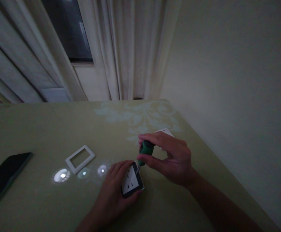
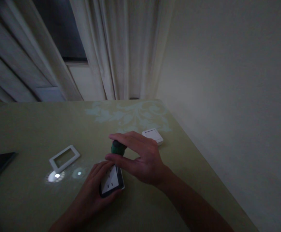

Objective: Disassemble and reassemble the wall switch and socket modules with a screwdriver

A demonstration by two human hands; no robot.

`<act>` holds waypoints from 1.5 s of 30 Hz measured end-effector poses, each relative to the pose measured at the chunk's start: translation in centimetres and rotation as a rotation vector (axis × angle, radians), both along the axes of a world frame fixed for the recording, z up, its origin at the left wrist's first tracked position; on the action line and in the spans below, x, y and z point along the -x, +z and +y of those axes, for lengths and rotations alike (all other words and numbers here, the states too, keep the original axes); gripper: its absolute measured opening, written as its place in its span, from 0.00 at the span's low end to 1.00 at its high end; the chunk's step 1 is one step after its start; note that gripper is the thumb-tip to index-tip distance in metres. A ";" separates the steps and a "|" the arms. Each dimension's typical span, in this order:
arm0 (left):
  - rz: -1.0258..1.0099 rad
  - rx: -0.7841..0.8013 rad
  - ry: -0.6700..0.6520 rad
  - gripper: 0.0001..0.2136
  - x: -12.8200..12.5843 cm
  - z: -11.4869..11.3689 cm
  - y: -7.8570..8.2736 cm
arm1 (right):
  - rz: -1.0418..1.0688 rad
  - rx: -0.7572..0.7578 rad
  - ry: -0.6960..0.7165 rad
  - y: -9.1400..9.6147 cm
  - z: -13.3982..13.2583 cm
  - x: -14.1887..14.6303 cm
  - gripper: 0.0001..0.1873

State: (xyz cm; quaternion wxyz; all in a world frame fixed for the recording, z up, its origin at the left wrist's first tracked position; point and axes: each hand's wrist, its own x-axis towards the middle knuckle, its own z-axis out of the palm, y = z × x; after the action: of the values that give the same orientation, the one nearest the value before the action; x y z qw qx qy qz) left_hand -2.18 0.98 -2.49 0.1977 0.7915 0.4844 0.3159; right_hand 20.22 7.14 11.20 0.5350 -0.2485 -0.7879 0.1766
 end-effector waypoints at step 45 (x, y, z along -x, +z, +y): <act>-0.041 0.056 -0.014 0.33 -0.4 0.1 1.1 | -0.007 -0.121 0.078 -0.5 0.2 0.2 0.22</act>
State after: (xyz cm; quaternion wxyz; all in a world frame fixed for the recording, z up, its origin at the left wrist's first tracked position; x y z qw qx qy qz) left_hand -1.80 1.03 -1.34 0.2316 0.7824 0.4834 0.3169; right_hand 19.99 7.31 10.71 0.5389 -0.1854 -0.8082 0.1482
